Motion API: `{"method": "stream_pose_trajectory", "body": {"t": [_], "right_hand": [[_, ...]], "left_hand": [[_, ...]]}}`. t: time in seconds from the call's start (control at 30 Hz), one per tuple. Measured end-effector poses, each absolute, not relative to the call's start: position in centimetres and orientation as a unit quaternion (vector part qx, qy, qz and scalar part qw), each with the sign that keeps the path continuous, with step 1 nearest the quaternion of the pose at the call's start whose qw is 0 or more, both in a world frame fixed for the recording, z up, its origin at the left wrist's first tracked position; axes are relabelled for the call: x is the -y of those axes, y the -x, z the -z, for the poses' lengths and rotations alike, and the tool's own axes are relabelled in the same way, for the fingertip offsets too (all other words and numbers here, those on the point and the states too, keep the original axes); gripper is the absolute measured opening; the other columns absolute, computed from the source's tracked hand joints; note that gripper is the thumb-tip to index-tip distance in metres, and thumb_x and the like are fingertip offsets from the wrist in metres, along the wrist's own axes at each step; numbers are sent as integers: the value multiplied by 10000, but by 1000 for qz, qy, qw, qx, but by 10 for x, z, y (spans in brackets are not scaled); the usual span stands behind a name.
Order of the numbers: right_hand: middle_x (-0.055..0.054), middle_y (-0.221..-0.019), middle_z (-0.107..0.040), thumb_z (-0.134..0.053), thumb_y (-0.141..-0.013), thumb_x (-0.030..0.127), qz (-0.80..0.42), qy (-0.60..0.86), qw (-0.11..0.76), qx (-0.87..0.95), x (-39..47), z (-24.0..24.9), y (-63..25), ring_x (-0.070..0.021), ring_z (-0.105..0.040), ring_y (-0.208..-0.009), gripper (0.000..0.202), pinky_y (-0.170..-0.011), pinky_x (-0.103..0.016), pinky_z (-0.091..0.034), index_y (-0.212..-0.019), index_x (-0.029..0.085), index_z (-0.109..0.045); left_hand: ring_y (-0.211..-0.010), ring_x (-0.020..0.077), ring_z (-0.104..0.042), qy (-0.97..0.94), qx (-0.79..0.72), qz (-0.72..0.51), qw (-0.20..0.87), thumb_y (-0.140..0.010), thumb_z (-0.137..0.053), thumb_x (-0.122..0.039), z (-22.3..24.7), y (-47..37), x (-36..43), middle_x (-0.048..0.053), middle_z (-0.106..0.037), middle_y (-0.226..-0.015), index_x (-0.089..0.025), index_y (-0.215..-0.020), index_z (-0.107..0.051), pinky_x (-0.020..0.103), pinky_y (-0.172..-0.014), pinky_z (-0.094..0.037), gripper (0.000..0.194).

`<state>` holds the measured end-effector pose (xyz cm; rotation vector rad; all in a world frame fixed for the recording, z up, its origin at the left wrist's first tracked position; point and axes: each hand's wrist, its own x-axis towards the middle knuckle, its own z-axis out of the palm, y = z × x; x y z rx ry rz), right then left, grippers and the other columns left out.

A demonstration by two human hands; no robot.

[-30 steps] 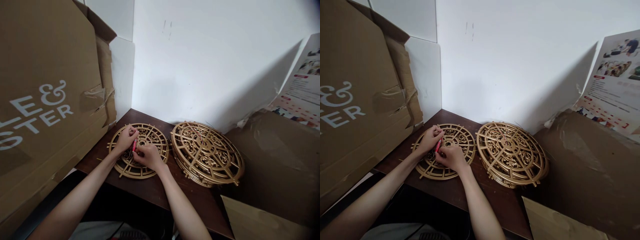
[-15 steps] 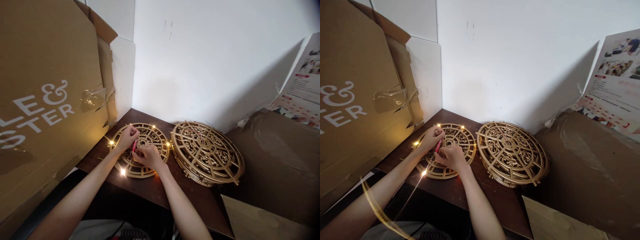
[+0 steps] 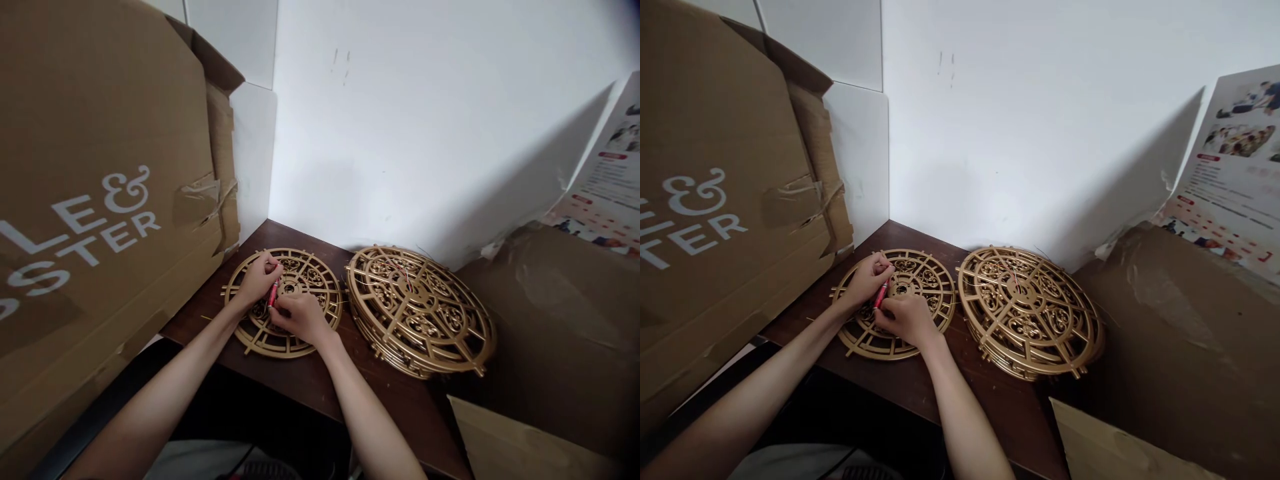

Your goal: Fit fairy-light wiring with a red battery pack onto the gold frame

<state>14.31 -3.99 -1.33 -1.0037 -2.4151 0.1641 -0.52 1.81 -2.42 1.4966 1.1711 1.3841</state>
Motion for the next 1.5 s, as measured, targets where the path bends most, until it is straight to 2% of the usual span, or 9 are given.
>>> {"method": "stream_pose_trajectory", "body": {"t": [0.67,0.83,1.0,1.13,1.2,1.27,1.33,1.4,1.5], "right_hand": [[24,-589,-572,-567,-864,260,-88,371,257,888,38,13,-144,-89,-480,-565,264,-568,-221,-277,-612,180,-568],[40,-564,-550,-580,-876,354,-232,368,313,844,40,8,-147,-81,-459,-524,214,-572,-205,-333,-781,187,-675],[6,-692,-610,-570,-878,417,-378,371,439,725,33,1,-155,-101,-505,-576,261,-551,-218,-396,-820,183,-670],[-54,-1038,-602,-576,-881,398,-306,393,539,679,28,-7,-162,-99,-501,-641,224,-597,-251,-436,-866,215,-703],[-68,-1227,-532,-580,-882,379,-275,397,548,684,27,-9,-165,-87,-490,-640,199,-647,-274,-460,-886,233,-715],[-68,-1291,-516,-586,-879,375,-272,396,534,696,28,-9,-165,-92,-506,-653,189,-668,-287,-470,-883,241,-719],[-69,-1155,-622,-587,-876,388,-307,387,509,705,29,-9,-163,-116,-550,-680,205,-651,-282,-468,-866,229,-716],[-46,-849,-692,-577,-877,412,-373,369,494,694,29,-8,-161,-131,-580,-652,244,-620,-268,-461,-870,204,-705],[18,-555,-611,-577,-865,453,-450,346,514,644,30,-9,-160,-107,-537,-509,297,-527,-232,-421,-906,179,-684]], "left_hand": [[-478,103,-484,-579,-471,-545,382,-687,-586,-249,16,3,-14,-57,-490,-558,-200,-687,-443,218,-480,-371,151],[-401,101,-472,-526,-460,-545,463,-713,-635,-334,8,5,-7,-71,-525,-494,-208,-761,-437,203,-418,-342,239],[-369,75,-437,-483,-438,-581,488,-711,-675,-364,3,8,-4,-69,-547,-470,-194,-777,-474,183,-395,-307,271],[-332,62,-383,-503,-378,-554,546,-727,-680,-369,-1,9,0,-81,-526,-448,-201,-816,-476,173,-365,-281,279],[-324,63,-363,-520,-344,-529,576,-736,-676,-380,-3,10,2,-82,-502,-434,-205,-821,-473,169,-346,-260,280],[-318,65,-346,-533,-321,-500,602,-734,-678,-399,-4,11,4,-79,-484,-428,-207,-817,-475,170,-328,-240,292],[-316,65,-340,-538,-312,-477,621,-720,-691,-418,-4,12,5,-73,-482,-434,-205,-817,-487,173,-317,-233,310],[-316,61,-337,-535,-312,-468,630,-713,-700,-434,-3,13,4,-70,-484,-441,-202,-832,-509,174,-315,-236,323],[-339,62,-368,-526,-308,-478,632,-721,-701,-446,-2,13,3,-55,-520,-482,-195,-886,-557,179,-327,-262,333]]}}
